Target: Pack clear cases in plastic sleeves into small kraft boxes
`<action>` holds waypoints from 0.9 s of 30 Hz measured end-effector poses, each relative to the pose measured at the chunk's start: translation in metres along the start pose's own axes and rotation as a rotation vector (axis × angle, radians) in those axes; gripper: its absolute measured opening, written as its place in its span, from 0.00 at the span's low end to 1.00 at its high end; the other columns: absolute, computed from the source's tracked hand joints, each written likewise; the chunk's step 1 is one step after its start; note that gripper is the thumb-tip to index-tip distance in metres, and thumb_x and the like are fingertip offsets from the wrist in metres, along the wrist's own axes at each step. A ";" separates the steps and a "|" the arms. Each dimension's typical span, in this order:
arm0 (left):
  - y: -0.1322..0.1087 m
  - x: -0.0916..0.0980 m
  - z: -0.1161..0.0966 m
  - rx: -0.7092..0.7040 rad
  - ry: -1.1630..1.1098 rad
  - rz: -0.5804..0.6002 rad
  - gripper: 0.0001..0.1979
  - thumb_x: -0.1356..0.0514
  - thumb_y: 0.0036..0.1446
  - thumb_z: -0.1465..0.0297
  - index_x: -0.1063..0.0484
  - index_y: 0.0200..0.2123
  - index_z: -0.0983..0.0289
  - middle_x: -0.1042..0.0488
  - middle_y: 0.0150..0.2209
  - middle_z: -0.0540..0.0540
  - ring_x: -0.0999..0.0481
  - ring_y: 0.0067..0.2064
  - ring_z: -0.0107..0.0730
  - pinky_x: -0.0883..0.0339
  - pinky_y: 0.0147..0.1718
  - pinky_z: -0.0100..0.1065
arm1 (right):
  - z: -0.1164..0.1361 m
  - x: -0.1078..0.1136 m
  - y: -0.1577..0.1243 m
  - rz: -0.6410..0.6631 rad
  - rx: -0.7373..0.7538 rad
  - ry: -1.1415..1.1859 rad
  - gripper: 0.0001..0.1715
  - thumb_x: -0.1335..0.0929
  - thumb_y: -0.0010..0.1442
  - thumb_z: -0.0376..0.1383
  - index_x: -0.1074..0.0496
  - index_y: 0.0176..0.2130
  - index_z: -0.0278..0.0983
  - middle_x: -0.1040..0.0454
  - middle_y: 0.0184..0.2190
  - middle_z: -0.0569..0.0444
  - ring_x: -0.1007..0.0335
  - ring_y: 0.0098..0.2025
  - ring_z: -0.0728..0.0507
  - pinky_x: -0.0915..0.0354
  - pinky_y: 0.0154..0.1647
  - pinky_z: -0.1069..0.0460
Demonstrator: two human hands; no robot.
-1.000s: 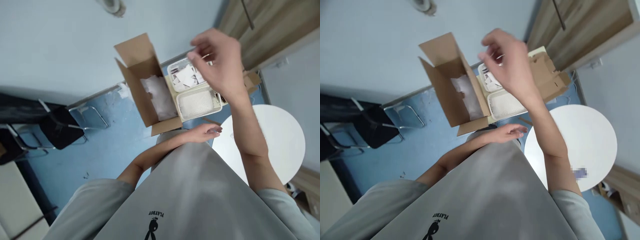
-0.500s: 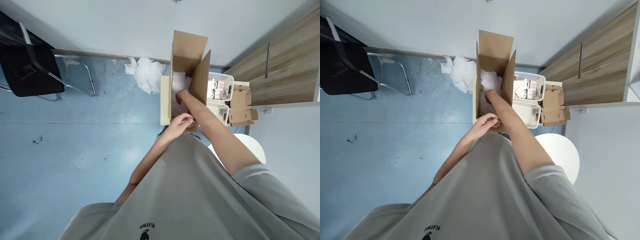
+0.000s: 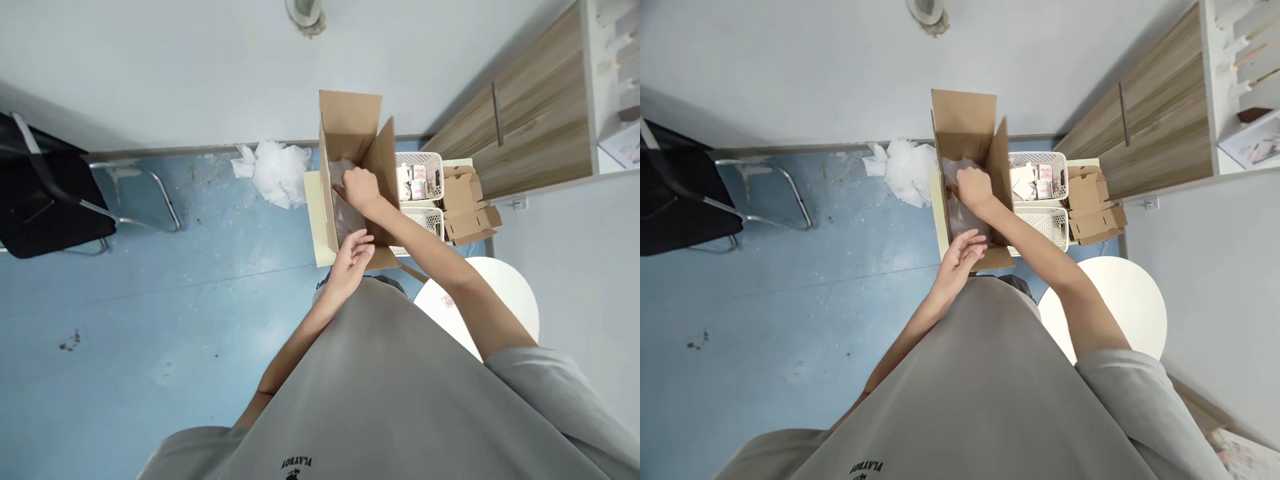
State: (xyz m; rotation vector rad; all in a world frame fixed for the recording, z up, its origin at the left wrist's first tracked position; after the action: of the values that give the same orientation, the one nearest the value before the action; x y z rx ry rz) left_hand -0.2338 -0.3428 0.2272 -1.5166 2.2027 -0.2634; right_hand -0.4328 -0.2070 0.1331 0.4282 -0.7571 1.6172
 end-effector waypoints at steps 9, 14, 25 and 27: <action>0.016 -0.058 -0.066 -0.712 0.553 -0.134 0.52 0.31 0.71 0.46 0.59 0.85 0.45 0.53 0.87 0.61 0.54 0.88 0.59 0.50 0.84 0.62 | 0.024 0.218 -0.254 -0.950 0.186 0.450 0.17 0.17 0.66 0.51 0.14 0.47 0.44 0.15 0.40 0.57 0.15 0.41 0.44 0.14 0.50 0.44; 0.035 -0.154 -0.048 -0.799 0.769 0.132 0.65 0.22 0.60 0.46 0.60 0.85 0.48 0.61 0.88 0.63 0.66 0.88 0.67 0.59 0.85 0.69 | -0.064 0.227 -0.375 -1.257 0.009 0.498 0.20 0.17 0.65 0.54 0.16 0.48 0.46 0.17 0.42 0.56 0.15 0.49 0.41 0.14 0.54 0.41; -0.040 -0.354 0.102 -0.880 0.999 0.854 0.12 0.43 0.80 0.59 0.23 0.51 0.58 0.15 0.60 0.61 0.22 0.73 0.54 0.32 0.75 0.61 | -0.235 0.135 -0.633 -1.888 -0.423 0.486 0.22 0.22 0.70 0.57 0.22 0.49 0.44 0.23 0.46 0.53 0.18 0.53 0.41 0.17 0.53 0.45; -0.055 -0.368 0.139 -0.657 1.036 0.960 0.12 0.45 0.81 0.59 0.25 0.49 0.58 0.13 0.42 0.56 0.11 0.52 0.45 0.20 0.57 0.46 | -0.266 0.115 -0.666 -1.940 -0.525 0.430 0.22 0.27 0.74 0.58 0.21 0.52 0.44 0.23 0.50 0.51 0.19 0.58 0.39 0.17 0.55 0.42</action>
State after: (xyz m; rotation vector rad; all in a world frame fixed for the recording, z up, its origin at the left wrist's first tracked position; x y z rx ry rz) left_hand -0.0148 -0.0113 0.2205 -0.2749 3.8137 0.0382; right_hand 0.2288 0.0907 0.1731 0.2060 -0.1285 -0.3370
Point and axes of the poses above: each hand's wrist, its own y-axis towards the middle knuckle, its own x-axis out of the back of the hand, z = x × y, the point moved 3 cm from there along y, towards the middle knuckle
